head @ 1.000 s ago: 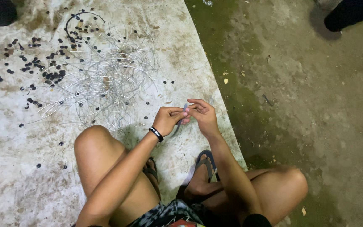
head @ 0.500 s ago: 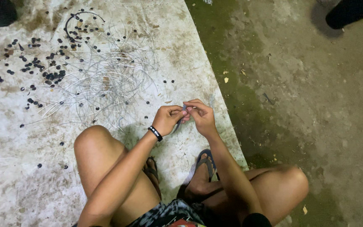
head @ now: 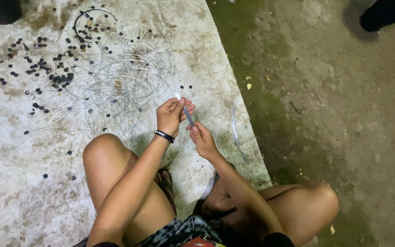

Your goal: The person sits on a concrete slab and cuts thin metal wires into short pieces one at a time, using a small blue-handled cutter, and places the cut pieces aside while more wires and small black beads lie scattered on the floor.

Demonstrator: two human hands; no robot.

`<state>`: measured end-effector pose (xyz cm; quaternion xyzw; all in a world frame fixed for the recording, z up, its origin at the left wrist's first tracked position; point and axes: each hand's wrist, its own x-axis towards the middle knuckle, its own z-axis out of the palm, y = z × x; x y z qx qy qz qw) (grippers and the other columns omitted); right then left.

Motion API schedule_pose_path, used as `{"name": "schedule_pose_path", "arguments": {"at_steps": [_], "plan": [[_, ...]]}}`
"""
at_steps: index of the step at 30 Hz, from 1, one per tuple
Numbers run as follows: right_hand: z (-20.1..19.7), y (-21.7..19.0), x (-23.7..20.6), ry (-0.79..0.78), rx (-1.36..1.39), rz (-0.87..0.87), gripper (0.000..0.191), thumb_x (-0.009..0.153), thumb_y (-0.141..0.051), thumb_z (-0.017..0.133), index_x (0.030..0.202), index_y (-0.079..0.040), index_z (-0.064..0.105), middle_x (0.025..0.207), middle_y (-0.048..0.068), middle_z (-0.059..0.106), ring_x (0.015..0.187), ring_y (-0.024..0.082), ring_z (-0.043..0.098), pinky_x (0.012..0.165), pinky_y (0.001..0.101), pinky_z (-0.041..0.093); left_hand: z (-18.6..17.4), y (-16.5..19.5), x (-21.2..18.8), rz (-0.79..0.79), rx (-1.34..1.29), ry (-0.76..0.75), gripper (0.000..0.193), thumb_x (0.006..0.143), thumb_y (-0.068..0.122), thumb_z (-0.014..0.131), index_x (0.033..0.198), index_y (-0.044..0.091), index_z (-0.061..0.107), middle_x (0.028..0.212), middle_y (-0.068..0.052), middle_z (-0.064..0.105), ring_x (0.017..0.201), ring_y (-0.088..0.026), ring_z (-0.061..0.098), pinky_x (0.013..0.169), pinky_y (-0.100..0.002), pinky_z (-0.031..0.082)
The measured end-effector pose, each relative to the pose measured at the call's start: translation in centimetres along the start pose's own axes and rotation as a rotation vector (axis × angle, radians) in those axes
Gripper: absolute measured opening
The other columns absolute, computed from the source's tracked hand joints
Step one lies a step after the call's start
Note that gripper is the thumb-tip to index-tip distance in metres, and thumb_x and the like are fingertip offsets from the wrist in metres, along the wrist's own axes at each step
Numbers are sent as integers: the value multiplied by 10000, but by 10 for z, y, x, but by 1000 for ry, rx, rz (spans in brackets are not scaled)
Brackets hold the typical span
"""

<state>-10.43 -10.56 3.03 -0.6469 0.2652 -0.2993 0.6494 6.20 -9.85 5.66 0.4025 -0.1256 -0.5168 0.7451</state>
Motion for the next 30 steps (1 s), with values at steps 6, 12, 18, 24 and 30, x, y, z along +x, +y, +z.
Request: {"name": "schedule_pose_path", "arguments": {"at_steps": [6,12,18,24,30], "plan": [[4,1,0,91,-111,-15,240,1116,-228,467,989,-54,572,727,-63,401,650,40,358,563,239,294,2,-15,-2,12,-11,0,221,1050,195,562,1114,-11,608,964,-160,712,873,-271,755,767,-368,650],[16,-6,-4,154,-202,-59,203,1108,-180,476,989,-40,564,751,-52,403,666,42,357,572,238,312,6,-28,-6,3,-182,-96,285,1136,273,386,1179,32,532,736,-21,445,630,-140,492,609,-299,501],[26,-8,-8,162,-249,-115,190,1112,-150,462,1003,-25,553,794,-27,439,721,62,386,625,249,365,9,-18,-12,38,-221,-138,281,1151,281,322,1127,58,491,682,20,312,557,-91,277,514,-268,321],[32,2,-11,146,-194,-134,178,1118,-131,453,1011,-17,538,801,-19,445,744,69,408,658,249,384,16,-7,-19,74,-62,-46,240,1127,273,320,1013,109,452,620,25,283,491,-89,245,450,-273,277],[35,12,-15,149,-146,-100,163,1115,-119,455,1025,-13,541,795,-18,443,731,63,403,645,243,376,9,-10,-16,61,-199,-91,268,1162,259,350,969,100,446,710,-2,385,596,-122,356,546,-307,370]]}}
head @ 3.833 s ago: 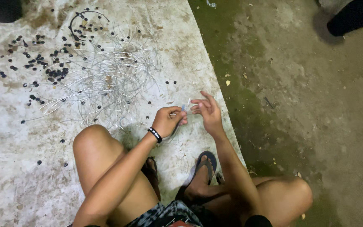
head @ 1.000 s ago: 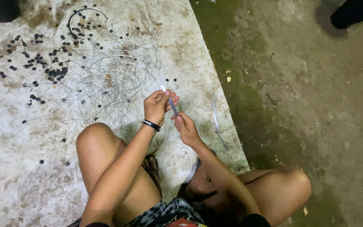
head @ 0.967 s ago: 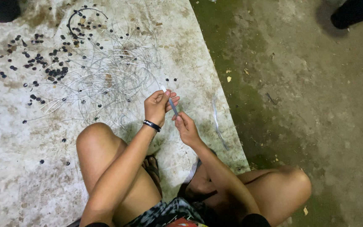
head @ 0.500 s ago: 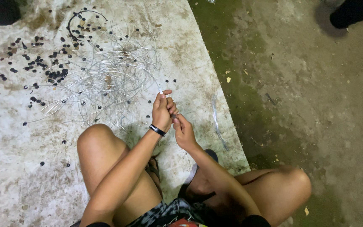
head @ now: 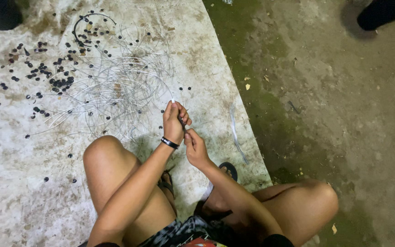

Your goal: The person sits on a concrete slab and cuts thin metal wires into short pieces one at a time, using a small blue-handled cutter, and places the cut pieces aside while more wires and small black beads lie scattered on the floor.

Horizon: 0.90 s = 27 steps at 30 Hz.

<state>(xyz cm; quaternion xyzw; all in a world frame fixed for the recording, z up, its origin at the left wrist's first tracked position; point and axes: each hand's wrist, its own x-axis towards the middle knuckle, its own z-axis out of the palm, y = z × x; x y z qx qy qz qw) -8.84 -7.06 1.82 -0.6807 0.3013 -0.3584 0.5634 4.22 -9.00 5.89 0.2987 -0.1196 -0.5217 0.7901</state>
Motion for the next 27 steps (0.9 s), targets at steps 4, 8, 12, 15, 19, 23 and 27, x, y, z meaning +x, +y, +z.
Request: {"name": "schedule_pose_path", "arguments": {"at_steps": [4,8,12,15,19,23,27], "plan": [[2,-3,-1,5,-8,42,161,1100,-125,453,1035,-11,546,787,-21,463,713,58,420,620,241,378,-2,1,0,-5,-77,-59,259,1150,269,366,943,133,442,652,51,309,506,-58,240,425,-254,198],[2,-9,-4,-24,-25,43,182,1114,-147,444,1041,-15,547,774,-23,447,704,58,406,618,242,373,1,4,-1,-52,23,29,297,1135,317,344,934,130,458,611,55,275,471,-62,211,406,-265,162],[-4,-13,0,-128,19,28,208,1132,-173,434,1032,-25,541,770,-22,455,706,70,414,641,252,393,2,13,9,-46,94,102,323,1137,340,358,904,129,433,596,47,265,457,-68,206,391,-275,147],[-10,-16,-3,-210,18,87,231,1132,-184,441,1002,-29,552,734,-26,423,675,82,379,616,259,362,-6,30,26,-24,31,179,309,1118,347,361,905,135,435,584,42,263,439,-76,206,380,-281,150],[-16,-15,-11,-286,-58,117,234,1111,-196,454,968,-39,552,686,-28,410,640,91,361,580,266,344,-26,57,44,-10,-73,232,307,1121,326,359,910,126,458,591,39,277,439,-83,205,378,-285,146],[-22,-10,-16,-352,-131,94,253,1110,-211,456,935,-43,527,688,-23,430,646,97,384,593,275,372,-43,81,56,-38,-189,213,240,1104,217,351,910,132,462,603,32,282,450,-83,201,376,-278,122],[-29,-5,-24,-424,-99,143,279,1121,-226,454,910,-49,495,725,-13,436,682,99,384,627,274,390,-54,96,60,-101,-289,219,256,1083,160,342,847,152,440,593,44,246,442,-83,184,369,-273,101]]}}
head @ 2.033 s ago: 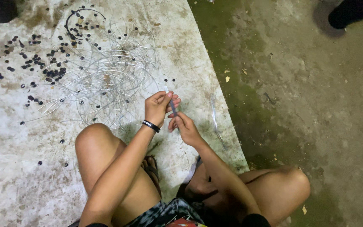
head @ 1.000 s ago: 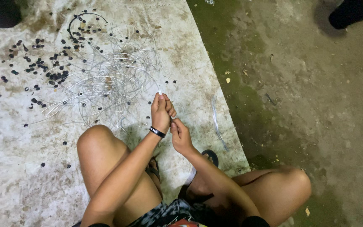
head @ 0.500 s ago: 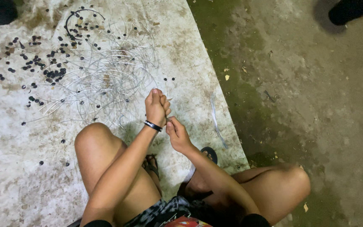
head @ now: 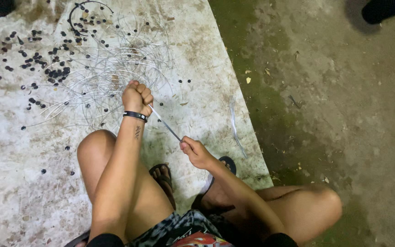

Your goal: The person sits on a concrete slab and cuts thin metal wires into short pieces one at a time, using a small blue-handled cutter, and places the cut pieces aside while more wires and small black beads lie scattered on the floor.

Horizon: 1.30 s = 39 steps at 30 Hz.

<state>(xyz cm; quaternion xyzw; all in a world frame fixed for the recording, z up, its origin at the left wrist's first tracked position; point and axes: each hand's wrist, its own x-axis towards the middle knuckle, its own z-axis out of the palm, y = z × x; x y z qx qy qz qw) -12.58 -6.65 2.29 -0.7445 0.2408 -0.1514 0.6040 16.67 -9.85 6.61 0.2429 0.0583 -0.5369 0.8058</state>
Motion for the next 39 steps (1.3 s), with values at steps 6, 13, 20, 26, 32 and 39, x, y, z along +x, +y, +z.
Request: {"name": "schedule_pose_path", "arguments": {"at_steps": [6,13,20,26,32,39], "plan": [[1,-1,-6,-13,-29,20,273,1122,-225,445,915,-54,493,733,-4,434,687,105,379,637,278,391,-4,8,1,3,-43,28,292,1091,182,341,817,146,437,588,42,243,439,-83,186,369,-269,104],[18,-23,-8,136,-209,-21,237,1099,-190,477,936,-21,510,662,135,510,591,221,476,594,365,444,2,5,-2,252,90,108,236,1096,233,365,901,128,447,583,32,271,426,-84,197,362,-282,126],[40,-57,-15,215,-315,122,193,1079,-176,487,962,-26,521,614,227,513,539,419,504,537,455,430,7,-3,-5,382,334,166,295,1111,322,376,884,141,425,574,37,272,417,-82,209,361,-287,166],[56,-60,-26,287,-329,171,185,1068,-176,497,954,-34,528,608,237,545,568,437,582,528,485,425,4,-20,0,414,416,197,290,1114,313,381,886,141,432,594,36,318,432,-87,271,372,-288,219],[34,-37,-36,143,-140,113,271,1134,-169,436,935,-1,510,699,170,525,649,266,529,632,391,471,0,-35,3,211,395,70,295,1109,330,388,885,143,431,606,40,311,437,-77,250,373,-281,198],[0,-43,6,52,356,131,233,1075,-212,358,1024,-77,541,787,41,639,717,161,613,714,301,522,10,-95,-32,44,432,-21,305,1102,338,405,871,140,428,583,48,276,428,-76,243,362,-283,184]]}}
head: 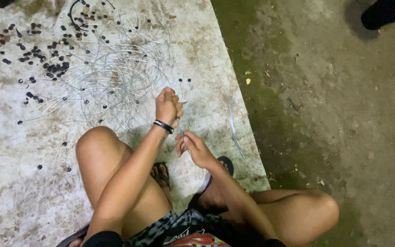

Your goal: The person sits on a concrete slab and cuts thin metal wires into short pieces one at a time, using a small blue-handled cutter, and places the cut pieces aside while more wires and small black beads lie scattered on the floor.

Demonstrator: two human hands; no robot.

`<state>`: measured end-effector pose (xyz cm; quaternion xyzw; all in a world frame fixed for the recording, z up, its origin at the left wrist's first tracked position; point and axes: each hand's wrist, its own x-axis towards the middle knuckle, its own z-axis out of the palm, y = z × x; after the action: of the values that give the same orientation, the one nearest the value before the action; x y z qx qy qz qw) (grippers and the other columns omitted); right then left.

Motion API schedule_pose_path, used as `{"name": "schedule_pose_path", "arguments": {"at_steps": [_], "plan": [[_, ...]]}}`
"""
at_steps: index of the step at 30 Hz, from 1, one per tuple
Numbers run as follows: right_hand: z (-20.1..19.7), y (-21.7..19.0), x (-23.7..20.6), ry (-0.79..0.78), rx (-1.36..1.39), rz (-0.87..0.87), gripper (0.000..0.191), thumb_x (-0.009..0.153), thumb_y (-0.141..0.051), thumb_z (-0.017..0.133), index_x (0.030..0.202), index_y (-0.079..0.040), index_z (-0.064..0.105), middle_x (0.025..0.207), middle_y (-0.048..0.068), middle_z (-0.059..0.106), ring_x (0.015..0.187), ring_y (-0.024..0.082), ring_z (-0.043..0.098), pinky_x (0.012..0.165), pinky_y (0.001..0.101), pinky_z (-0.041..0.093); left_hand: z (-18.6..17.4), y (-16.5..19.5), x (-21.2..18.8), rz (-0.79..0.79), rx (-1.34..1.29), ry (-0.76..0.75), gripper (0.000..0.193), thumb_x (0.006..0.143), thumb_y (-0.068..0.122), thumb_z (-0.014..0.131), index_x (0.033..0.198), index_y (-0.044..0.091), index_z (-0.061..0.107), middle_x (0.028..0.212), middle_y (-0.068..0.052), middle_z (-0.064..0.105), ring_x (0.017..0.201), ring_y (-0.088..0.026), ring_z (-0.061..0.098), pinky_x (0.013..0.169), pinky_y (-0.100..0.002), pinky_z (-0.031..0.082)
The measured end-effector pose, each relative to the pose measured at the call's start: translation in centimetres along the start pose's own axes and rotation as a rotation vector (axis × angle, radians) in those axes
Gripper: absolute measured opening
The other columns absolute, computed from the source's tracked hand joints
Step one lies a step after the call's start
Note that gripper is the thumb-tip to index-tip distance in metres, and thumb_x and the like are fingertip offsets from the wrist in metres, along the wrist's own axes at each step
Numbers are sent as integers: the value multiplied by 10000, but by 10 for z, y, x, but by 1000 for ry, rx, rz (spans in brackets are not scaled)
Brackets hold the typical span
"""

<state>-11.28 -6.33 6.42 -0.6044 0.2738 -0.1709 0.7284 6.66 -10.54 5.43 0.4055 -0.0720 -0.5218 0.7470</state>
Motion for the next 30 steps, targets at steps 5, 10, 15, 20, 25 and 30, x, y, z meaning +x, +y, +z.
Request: {"name": "schedule_pose_path", "arguments": {"at_steps": [5,10,15,20,25,30], "plan": [[10,-20,24,273,-414,-155,308,1144,-189,428,926,-6,546,706,118,560,659,225,541,632,389,453,17,-7,-10,57,24,33,325,1110,333,402,853,135,417,580,47,282,434,-68,241,366,-280,182],[28,-32,23,401,-665,-249,204,1083,-136,440,958,2,522,717,241,571,661,420,569,610,464,440,19,2,-12,120,5,86,309,1107,317,397,864,128,423,590,45,309,427,-68,229,369,-278,186],[39,-37,26,454,-643,-256,193,1067,-123,460,932,2,519,714,256,573,655,439,595,583,475,442,18,8,-16,222,-35,52,311,1123,320,392,888,119,427,583,44,286,435,-64,225,376,-270,185],[44,-36,34,526,-658,-205,190,1055,-109,493,906,-2,541,656,253,548,575,431,565,553,470,424,19,10,-10,251,22,84,317,1129,320,368,886,123,420,587,43,287,441,-67,236,375,-269,198],[40,-31,38,526,-688,-295,157,1048,-95,508,917,-11,532,666,242,584,643,447,632,543,477,446,17,9,3,162,34,79,311,1123,305,355,873,127,408,595,37,309,441,-72,260,370,-272,212],[35,-20,40,528,-856,-340,135,1045,-95,518,945,-7,540,675,271,614,673,476,642,552,541,465,11,1,13,105,86,57,336,1115,309,365,837,126,412,585,38,300,424,-74,263,359,-274,221]]}}
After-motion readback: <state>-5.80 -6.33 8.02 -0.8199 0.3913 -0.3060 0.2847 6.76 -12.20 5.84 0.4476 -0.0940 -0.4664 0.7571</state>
